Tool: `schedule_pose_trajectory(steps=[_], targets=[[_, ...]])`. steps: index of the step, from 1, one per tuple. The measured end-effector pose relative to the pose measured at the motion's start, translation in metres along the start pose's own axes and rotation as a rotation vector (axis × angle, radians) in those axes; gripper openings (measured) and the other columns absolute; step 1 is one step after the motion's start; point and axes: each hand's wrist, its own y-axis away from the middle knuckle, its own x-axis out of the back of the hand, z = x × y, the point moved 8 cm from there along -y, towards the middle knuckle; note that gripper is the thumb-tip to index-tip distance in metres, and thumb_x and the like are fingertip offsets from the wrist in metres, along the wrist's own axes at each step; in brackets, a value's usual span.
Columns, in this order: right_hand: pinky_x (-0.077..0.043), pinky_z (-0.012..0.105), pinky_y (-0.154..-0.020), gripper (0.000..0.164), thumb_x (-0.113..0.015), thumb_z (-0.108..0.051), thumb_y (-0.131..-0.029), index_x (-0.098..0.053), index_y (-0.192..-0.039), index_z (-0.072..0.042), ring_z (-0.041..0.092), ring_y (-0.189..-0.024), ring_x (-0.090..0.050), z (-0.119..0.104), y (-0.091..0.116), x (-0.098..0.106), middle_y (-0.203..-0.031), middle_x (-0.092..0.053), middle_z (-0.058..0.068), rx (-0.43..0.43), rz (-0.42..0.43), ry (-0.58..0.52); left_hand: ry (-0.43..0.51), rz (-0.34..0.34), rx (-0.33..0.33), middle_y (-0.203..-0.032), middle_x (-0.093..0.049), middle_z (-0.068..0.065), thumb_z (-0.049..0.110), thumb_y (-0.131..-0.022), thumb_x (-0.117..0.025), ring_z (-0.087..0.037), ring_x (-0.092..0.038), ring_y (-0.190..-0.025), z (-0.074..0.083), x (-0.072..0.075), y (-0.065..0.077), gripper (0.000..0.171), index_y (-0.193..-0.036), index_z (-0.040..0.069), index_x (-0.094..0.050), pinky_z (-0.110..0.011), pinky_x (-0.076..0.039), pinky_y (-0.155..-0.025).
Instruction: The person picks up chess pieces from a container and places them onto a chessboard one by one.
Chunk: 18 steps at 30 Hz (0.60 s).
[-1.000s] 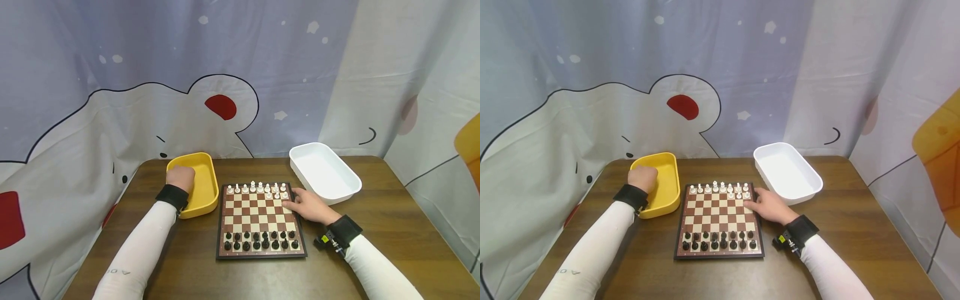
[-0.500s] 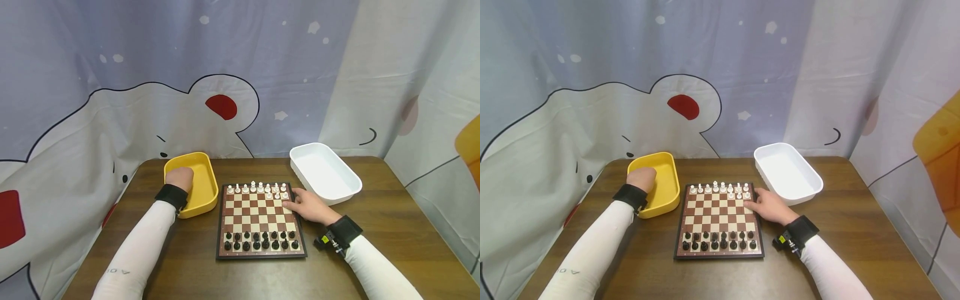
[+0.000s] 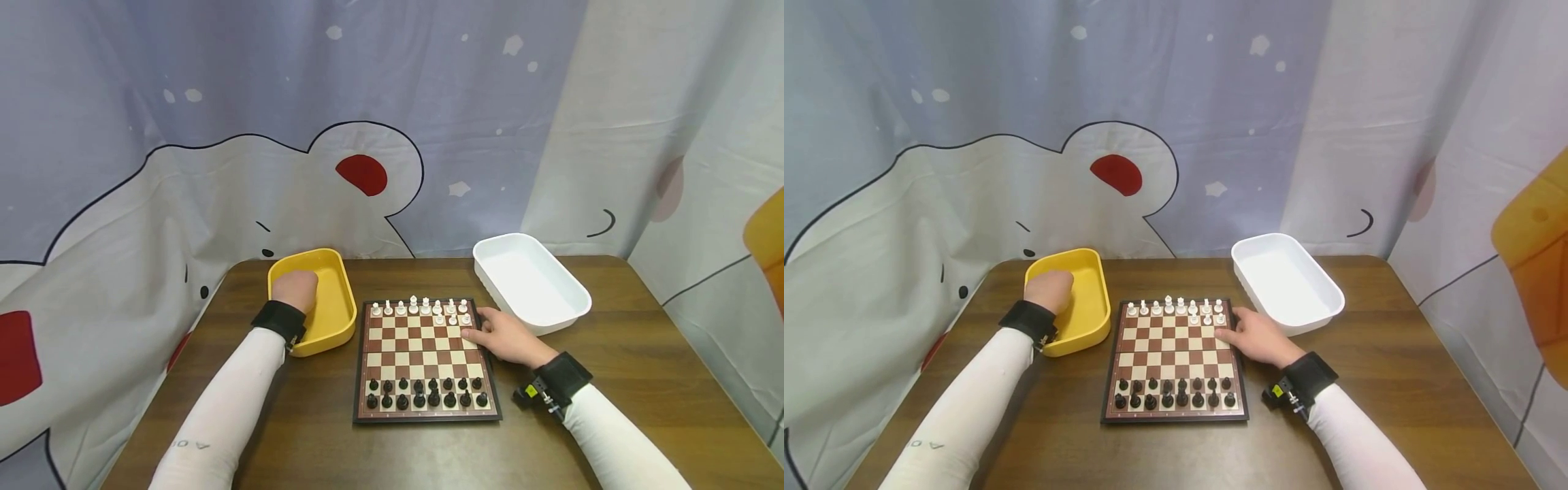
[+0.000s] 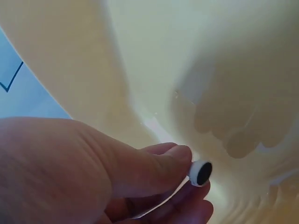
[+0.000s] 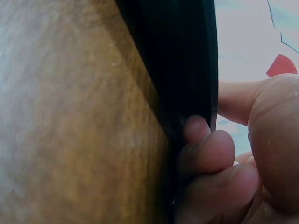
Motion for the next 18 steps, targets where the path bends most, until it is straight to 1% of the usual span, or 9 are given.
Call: schedule_pose_trajectory(steps=[2,4,6,7,9,11,13,16,18], targets=[[-0.042,0.032,-0.055,0.093,-0.072,-0.049,-0.107,-0.039,-0.159,0.02,0.014,-0.057,-0.054,0.0,0.0,0.0,-0.07,-0.062,0.0,0.004,-0.003,0.002,0.011,0.013,-0.007,-0.08,-0.062,-0.012,-0.001,-0.102,-0.066,-0.031,-0.06,-0.076,0.001,0.003,0.001,0.017,-0.087,0.006,-0.069,-0.049,-0.055,-0.07],[-0.041,0.031,-0.054,0.093,-0.072,-0.049,-0.106,-0.039,-0.159,0.019,0.014,-0.056,-0.053,0.0,0.0,0.0,-0.07,-0.062,0.0,0.001,-0.002,0.002,0.025,-0.008,0.004,-0.081,-0.062,-0.014,-0.003,-0.103,-0.064,-0.033,-0.062,-0.08,0.009,0.016,0.01,0.018,-0.088,0.004,-0.069,-0.05,-0.056,-0.074],[-0.041,0.031,-0.054,0.093,-0.072,-0.049,-0.107,-0.039,-0.158,0.02,0.014,-0.056,-0.052,-0.001,0.0,0.0,-0.069,-0.061,0.0,0.007,-0.001,0.005,0.036,-0.002,-0.002,-0.084,-0.062,-0.015,-0.005,-0.103,-0.062,-0.034,-0.061,-0.083,0.011,0.021,0.013,0.017,-0.09,0.003,-0.068,-0.051,-0.056,-0.078],[-0.04,0.031,-0.053,0.093,-0.072,-0.05,-0.106,-0.04,-0.158,0.02,0.014,-0.055,-0.052,-0.001,0.0,0.0,-0.068,-0.06,0.0,0.008,0.001,0.005,0.046,-0.009,0.001,-0.086,-0.063,-0.016,-0.007,-0.104,-0.061,-0.035,-0.062,-0.086,0.014,0.025,0.016,0.017,-0.092,0.002,-0.068,-0.052,-0.056,-0.081],[-0.04,0.03,-0.053,0.093,-0.072,-0.05,-0.106,-0.04,-0.158,0.02,0.014,-0.056,-0.052,-0.001,0.0,0.0,-0.069,-0.06,0.0,0.006,0.003,0.004,0.061,0.01,-0.005,-0.09,-0.064,-0.018,-0.008,-0.105,-0.059,-0.037,-0.062,-0.092,0.017,0.031,0.018,0.016,-0.095,0.0,-0.068,-0.054,-0.057,-0.086],[-0.041,0.031,-0.053,0.093,-0.072,-0.05,-0.107,-0.04,-0.157,0.021,0.015,-0.056,-0.052,-0.001,0.0,0.0,-0.069,-0.061,0.001,0.016,0.003,0.006,0.077,0.049,-0.019,-0.097,-0.066,-0.02,-0.01,-0.106,-0.057,-0.038,-0.063,-0.098,0.02,0.038,0.019,0.015,-0.1,-0.002,-0.07,-0.055,-0.057,-0.092],[-0.041,0.031,-0.054,0.092,-0.072,-0.05,-0.107,-0.04,-0.158,0.02,0.015,-0.057,-0.054,0.0,0.0,0.0,-0.071,-0.063,0.0,0.008,0.001,0.005,0.094,0.098,-0.034,-0.103,-0.068,-0.023,-0.011,-0.106,-0.058,-0.039,-0.065,-0.102,0.024,0.047,0.019,0.015,-0.106,-0.005,-0.072,-0.054,-0.057,-0.094],[-0.042,0.032,-0.054,0.092,-0.072,-0.049,-0.107,-0.039,-0.158,0.02,0.015,-0.057,-0.055,-0.001,0.0,0.0,-0.072,-0.065,0.001,0.006,-0.004,0.001,0.123,0.177,-0.062,-0.108,-0.068,-0.025,-0.011,-0.104,-0.06,-0.039,-0.065,-0.102,0.031,0.062,0.021,0.018,-0.111,-0.007,-0.076,-0.052,-0.059,-0.091],[-0.042,0.032,-0.055,0.092,-0.073,-0.048,-0.107,-0.04,-0.159,0.019,0.015,-0.058,-0.056,0.0,0.0,0.0,-0.072,-0.065,0.0,-0.004,-0.004,-0.001,0.144,0.221,-0.088,-0.108,-0.066,-0.025,-0.012,-0.103,-0.061,-0.038,-0.065,-0.1,0.038,0.072,0.022,0.019,-0.112,-0.007,-0.077,-0.05,-0.059,-0.088]])
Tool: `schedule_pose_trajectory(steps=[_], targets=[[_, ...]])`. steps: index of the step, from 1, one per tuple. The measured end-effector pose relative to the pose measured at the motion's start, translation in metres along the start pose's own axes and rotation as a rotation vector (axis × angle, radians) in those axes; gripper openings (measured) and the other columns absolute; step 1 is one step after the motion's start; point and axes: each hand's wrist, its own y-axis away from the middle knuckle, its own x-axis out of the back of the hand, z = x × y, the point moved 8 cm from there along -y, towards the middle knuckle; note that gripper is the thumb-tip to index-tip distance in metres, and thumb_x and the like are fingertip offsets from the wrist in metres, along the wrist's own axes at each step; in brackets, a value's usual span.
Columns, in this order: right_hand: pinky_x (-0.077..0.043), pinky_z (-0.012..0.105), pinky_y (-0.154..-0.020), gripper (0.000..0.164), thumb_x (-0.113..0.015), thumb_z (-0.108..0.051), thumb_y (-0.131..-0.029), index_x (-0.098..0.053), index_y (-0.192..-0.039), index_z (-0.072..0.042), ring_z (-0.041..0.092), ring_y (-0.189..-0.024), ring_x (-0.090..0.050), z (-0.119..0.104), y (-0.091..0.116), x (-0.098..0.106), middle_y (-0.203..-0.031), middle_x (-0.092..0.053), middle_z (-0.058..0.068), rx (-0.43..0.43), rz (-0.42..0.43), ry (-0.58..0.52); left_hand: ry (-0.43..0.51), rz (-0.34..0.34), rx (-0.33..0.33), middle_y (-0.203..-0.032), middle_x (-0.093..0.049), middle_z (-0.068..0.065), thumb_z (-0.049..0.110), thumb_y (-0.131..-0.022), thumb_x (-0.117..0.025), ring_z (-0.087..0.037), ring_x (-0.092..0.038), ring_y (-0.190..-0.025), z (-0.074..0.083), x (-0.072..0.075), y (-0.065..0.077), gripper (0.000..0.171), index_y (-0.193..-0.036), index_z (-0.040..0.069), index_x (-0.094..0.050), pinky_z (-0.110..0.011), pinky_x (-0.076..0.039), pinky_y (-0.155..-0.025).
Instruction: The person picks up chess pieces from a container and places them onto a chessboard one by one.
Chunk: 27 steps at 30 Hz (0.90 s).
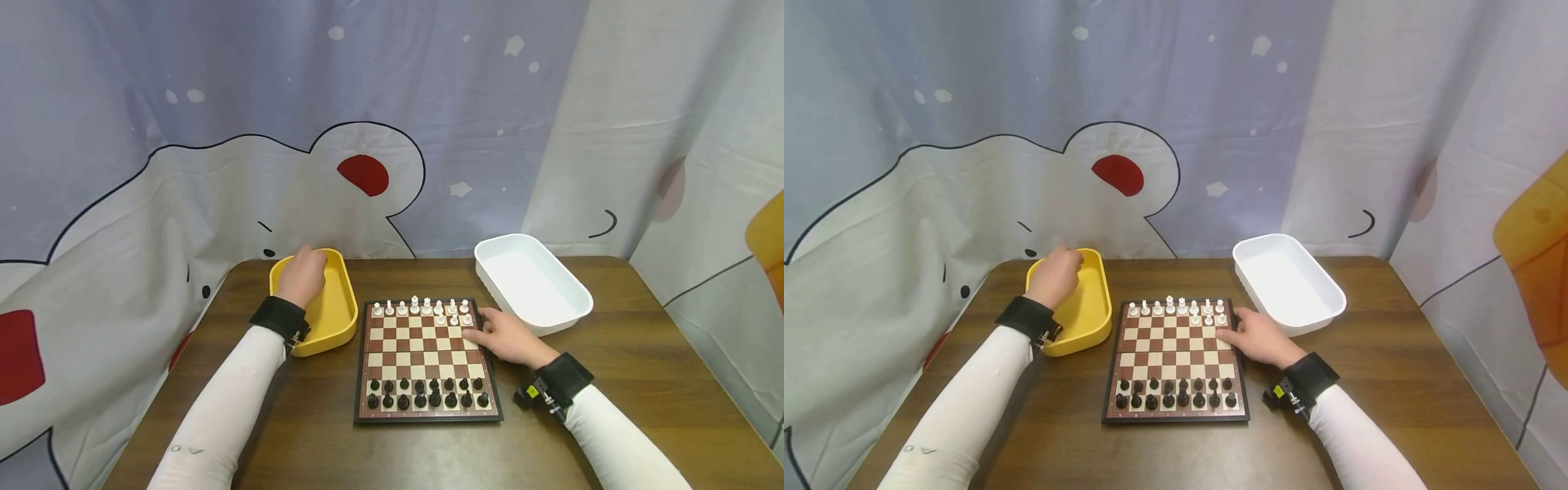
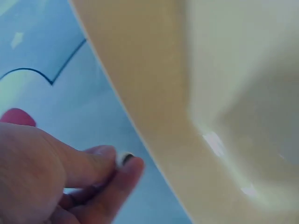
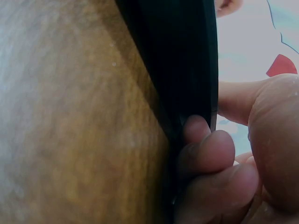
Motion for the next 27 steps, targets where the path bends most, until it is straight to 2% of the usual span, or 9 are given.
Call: schedule_pose_trajectory(steps=[5,9,13,20,27], targets=[[-0.041,0.031,-0.055,0.091,-0.073,-0.048,-0.106,-0.041,-0.158,0.019,0.015,-0.058,-0.054,-0.001,0.0,0.0,-0.072,-0.064,0.001,0.006,0.006,0.003,0.056,0.091,-0.089,-0.109,-0.064,-0.025,-0.015,-0.1,-0.063,-0.039,-0.068,-0.102,0.023,0.017,0.0,0.025,-0.119,-0.008,-0.077,-0.048,-0.062,-0.088],[-0.042,0.032,-0.055,0.091,-0.073,-0.048,-0.106,-0.041,-0.159,0.019,0.015,-0.058,-0.054,0.0,0.0,0.001,-0.072,-0.064,0.001,0.001,0.008,0.005,0.103,0.13,-0.134,-0.111,-0.065,-0.024,-0.008,-0.104,-0.068,-0.038,-0.07,-0.101,0.036,0.024,0.0,0.022,-0.124,-0.007,-0.078,-0.047,-0.063,-0.09],[-0.043,0.032,-0.056,0.092,-0.073,-0.049,-0.106,-0.04,-0.159,0.019,0.016,-0.06,-0.056,0.0,-0.001,0.0,-0.074,-0.065,0.002,0.004,0.002,0.003,0.15,0.135,-0.155,-0.11,-0.065,-0.021,0.001,-0.109,-0.069,-0.036,-0.07,-0.1,0.043,0.025,0.001,0.02,-0.125,-0.005,-0.078,-0.045,-0.063,-0.091],[-0.046,0.033,-0.061,0.092,-0.073,-0.049,-0.107,-0.04,-0.159,0.019,0.016,-0.066,-0.061,0.0,-0.001,0.0,-0.08,-0.07,0.001,-0.001,-0.006,-0.002,0.242,0.121,-0.23,-0.112,-0.069,-0.018,0.001,-0.108,-0.07,-0.034,-0.071,-0.105,0.057,0.027,0.003,0.017,-0.121,-0.004,-0.079,-0.044,-0.062,-0.094],[-0.046,0.036,-0.063,0.091,-0.073,-0.048,-0.106,-0.04,-0.158,0.019,0.017,-0.068,-0.06,-0.001,0.0,0.001,-0.08,-0.069,0.002,-0.002,0.005,0.0,0.214,0.153,-0.318,-0.112,-0.075,-0.013,0.006,-0.105,-0.076,-0.03,-0.071,-0.104,0.081,0.031,0.007,0.014,-0.117,0.0,-0.082,-0.041,-0.064,-0.089]])
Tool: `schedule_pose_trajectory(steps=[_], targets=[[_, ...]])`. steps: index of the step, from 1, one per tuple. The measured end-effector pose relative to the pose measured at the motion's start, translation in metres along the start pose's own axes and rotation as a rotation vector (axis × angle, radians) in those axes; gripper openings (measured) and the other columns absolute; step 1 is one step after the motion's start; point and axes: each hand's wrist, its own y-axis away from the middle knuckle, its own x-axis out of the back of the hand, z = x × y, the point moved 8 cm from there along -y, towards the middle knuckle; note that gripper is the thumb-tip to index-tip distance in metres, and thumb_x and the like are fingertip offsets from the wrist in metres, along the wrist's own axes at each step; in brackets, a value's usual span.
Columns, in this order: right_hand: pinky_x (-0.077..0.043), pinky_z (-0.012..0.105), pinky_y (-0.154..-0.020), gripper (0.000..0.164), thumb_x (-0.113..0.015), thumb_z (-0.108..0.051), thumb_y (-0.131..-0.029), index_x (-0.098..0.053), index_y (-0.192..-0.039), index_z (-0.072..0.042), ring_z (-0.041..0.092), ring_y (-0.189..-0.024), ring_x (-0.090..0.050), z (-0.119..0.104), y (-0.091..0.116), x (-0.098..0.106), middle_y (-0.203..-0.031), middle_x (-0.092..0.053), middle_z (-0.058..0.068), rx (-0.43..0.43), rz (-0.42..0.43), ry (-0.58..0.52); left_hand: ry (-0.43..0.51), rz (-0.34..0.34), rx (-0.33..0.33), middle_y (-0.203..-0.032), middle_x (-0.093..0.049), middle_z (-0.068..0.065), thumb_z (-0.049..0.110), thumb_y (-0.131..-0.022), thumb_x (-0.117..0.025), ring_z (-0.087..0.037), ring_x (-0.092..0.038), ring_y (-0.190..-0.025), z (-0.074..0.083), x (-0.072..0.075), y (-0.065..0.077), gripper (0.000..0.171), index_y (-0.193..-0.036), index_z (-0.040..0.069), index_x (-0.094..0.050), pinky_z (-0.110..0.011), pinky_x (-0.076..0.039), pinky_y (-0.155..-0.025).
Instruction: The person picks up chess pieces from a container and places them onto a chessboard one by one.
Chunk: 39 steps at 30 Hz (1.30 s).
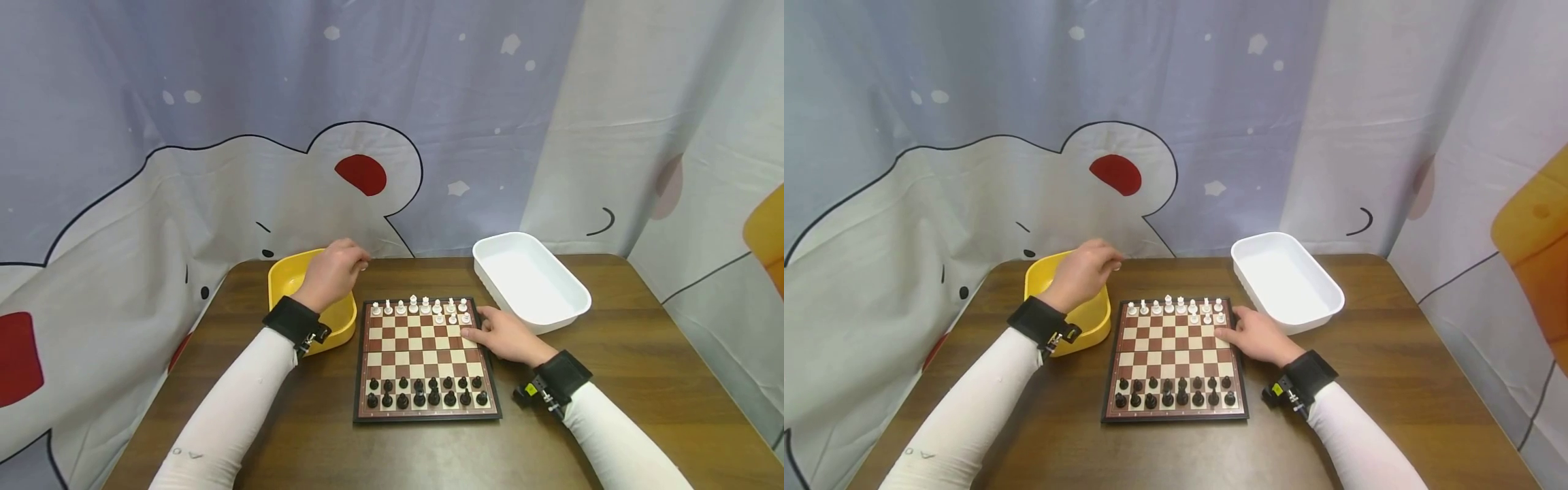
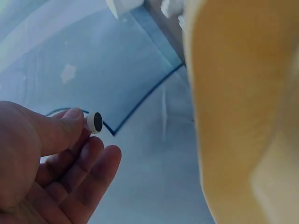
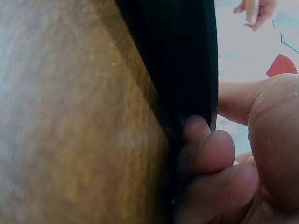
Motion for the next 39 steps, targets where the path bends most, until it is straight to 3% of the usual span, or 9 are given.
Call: schedule_pose_trajectory(steps=[8,15,19,29,39], targets=[[-0.043,0.033,-0.059,0.09,-0.073,-0.048,-0.106,-0.041,-0.158,0.019,0.016,-0.062,-0.056,0.001,0.0,-0.001,-0.074,-0.065,0.002,0.002,0.003,-0.002,0.057,-0.03,-0.062,-0.11,-0.074,-0.011,0.006,-0.104,-0.078,-0.026,-0.072,-0.098,0.033,-0.009,-0.002,0.015,-0.118,0.001,-0.083,-0.037,-0.063,-0.089],[-0.043,0.033,-0.058,0.091,-0.072,-0.048,-0.107,-0.04,-0.158,0.019,0.015,-0.061,-0.055,0.004,0.0,-0.002,-0.074,-0.065,0.001,0.004,0.0,-0.002,0.124,-0.144,-0.134,-0.112,-0.074,-0.008,0.008,-0.104,-0.078,-0.022,-0.072,-0.1,0.06,-0.025,-0.001,0.015,-0.118,0.003,-0.083,-0.033,-0.062,-0.093],[-0.043,0.033,-0.058,0.091,-0.072,-0.049,-0.107,-0.04,-0.159,0.018,0.015,-0.062,-0.057,0.003,0.001,-0.001,-0.075,-0.066,0.001,0.002,-0.004,-0.006,0.158,-0.209,-0.156,-0.114,-0.075,-0.006,0.008,-0.105,-0.078,-0.02,-0.072,-0.103,0.069,-0.036,0.001,0.015,-0.118,0.005,-0.084,-0.032,-0.061,-0.094],[-0.045,0.033,-0.06,0.091,-0.072,-0.049,-0.107,-0.04,-0.159,0.018,0.016,-0.064,-0.06,0.006,-0.001,-0.002,-0.078,-0.069,0.001,-0.004,-0.011,-0.005,0.184,-0.293,-0.245,-0.111,-0.075,-0.006,0.006,-0.104,-0.078,-0.018,-0.072,-0.099,0.093,-0.063,0.002,0.014,-0.117,0.004,-0.084,-0.032,-0.061,-0.089],[-0.046,0.034,-0.06,0.09,-0.073,-0.048,-0.107,-0.04,-0.159,0.018,0.016,-0.064,-0.059,0.005,-0.002,-0.002,-0.078,-0.068,0.003,-0.003,-0.005,-0.009,0.152,-0.334,-0.277,-0.107,-0.074,-0.003,0.007,-0.105,-0.078,-0.016,-0.07,-0.095,0.105,-0.083,0.003,0.009,-0.111,0.008,-0.084,-0.031,-0.06,-0.086]])
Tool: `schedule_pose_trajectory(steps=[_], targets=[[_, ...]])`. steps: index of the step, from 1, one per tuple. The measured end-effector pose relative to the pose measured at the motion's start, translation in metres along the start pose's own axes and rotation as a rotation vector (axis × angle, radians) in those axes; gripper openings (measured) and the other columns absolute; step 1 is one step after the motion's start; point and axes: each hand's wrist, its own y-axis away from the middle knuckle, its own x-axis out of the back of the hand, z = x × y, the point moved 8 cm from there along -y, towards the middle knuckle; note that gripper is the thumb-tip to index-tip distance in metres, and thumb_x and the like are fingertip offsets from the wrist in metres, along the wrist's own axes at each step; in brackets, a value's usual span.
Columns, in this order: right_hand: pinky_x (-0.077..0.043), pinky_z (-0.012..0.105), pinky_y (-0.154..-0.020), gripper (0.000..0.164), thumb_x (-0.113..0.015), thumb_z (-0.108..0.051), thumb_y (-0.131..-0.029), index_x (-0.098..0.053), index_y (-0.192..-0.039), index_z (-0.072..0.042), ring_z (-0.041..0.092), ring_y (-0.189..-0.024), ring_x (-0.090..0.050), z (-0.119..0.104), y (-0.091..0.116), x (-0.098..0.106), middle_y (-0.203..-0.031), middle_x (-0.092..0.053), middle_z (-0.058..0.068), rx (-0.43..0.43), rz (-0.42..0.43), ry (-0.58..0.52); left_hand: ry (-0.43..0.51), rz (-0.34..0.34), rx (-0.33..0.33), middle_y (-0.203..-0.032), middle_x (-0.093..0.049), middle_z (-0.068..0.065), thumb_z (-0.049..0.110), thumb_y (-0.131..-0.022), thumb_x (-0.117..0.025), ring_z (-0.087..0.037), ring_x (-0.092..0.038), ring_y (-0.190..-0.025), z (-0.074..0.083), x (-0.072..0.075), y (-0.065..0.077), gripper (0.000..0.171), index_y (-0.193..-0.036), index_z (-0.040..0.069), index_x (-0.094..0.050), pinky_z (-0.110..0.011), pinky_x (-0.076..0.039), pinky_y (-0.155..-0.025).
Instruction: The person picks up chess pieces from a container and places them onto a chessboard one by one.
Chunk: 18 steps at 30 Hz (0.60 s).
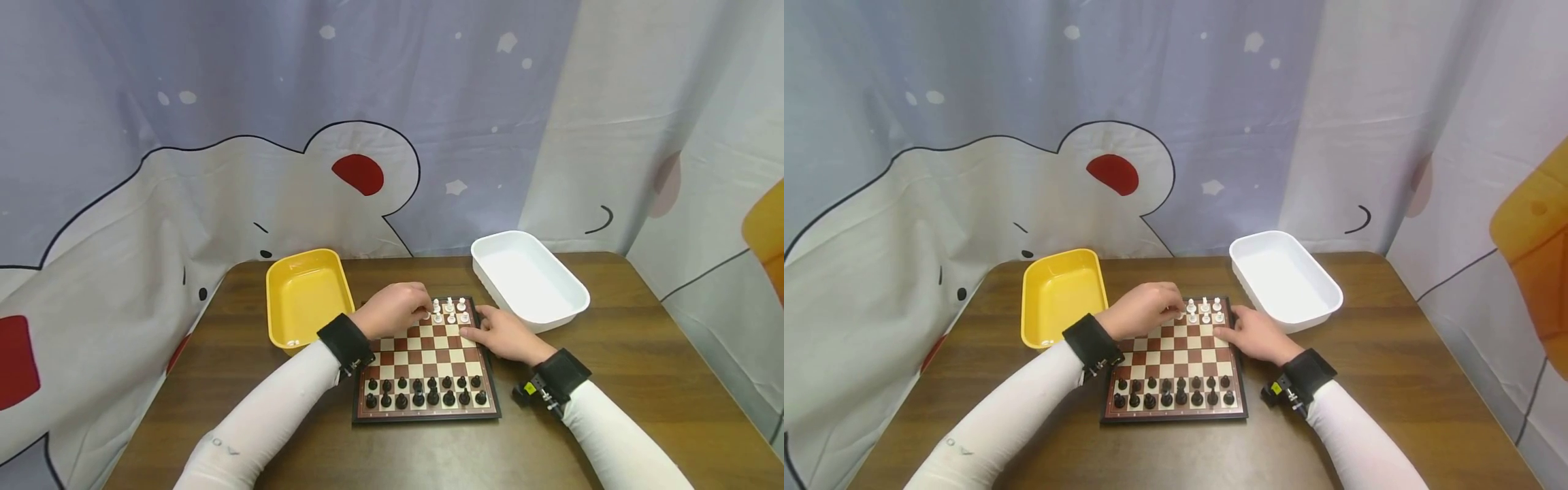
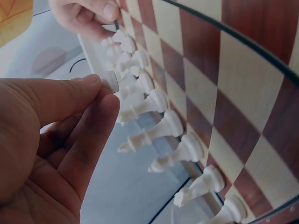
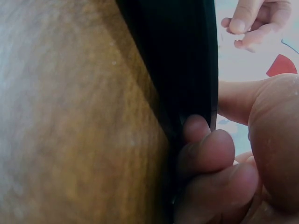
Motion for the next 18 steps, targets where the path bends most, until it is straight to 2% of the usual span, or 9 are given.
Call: schedule_pose_trajectory(steps=[13,18], targets=[[-0.045,0.032,-0.059,0.088,-0.073,-0.046,-0.107,-0.042,-0.158,0.018,0.016,-0.063,-0.058,-0.002,0.0,0.001,-0.075,-0.066,0.002,0.002,0.007,0.0,-0.106,0.004,-0.018,-0.106,-0.077,-0.002,0.007,-0.103,-0.08,-0.016,-0.074,-0.095,-0.003,-0.017,-0.004,0.008,-0.108,0.01,-0.085,-0.031,-0.062,-0.087],[-0.045,0.034,-0.061,0.088,-0.074,-0.046,-0.107,-0.042,-0.158,0.018,0.016,-0.064,-0.059,-0.001,-0.001,0.001,-0.076,-0.067,0.002,0.006,0.006,-0.003,-0.107,0.005,-0.007,-0.102,-0.075,-0.001,0.007,-0.103,-0.08,-0.015,-0.073,-0.092,-0.006,-0.024,-0.005,0.006,-0.106,0.011,-0.084,-0.031,-0.061,-0.084]])
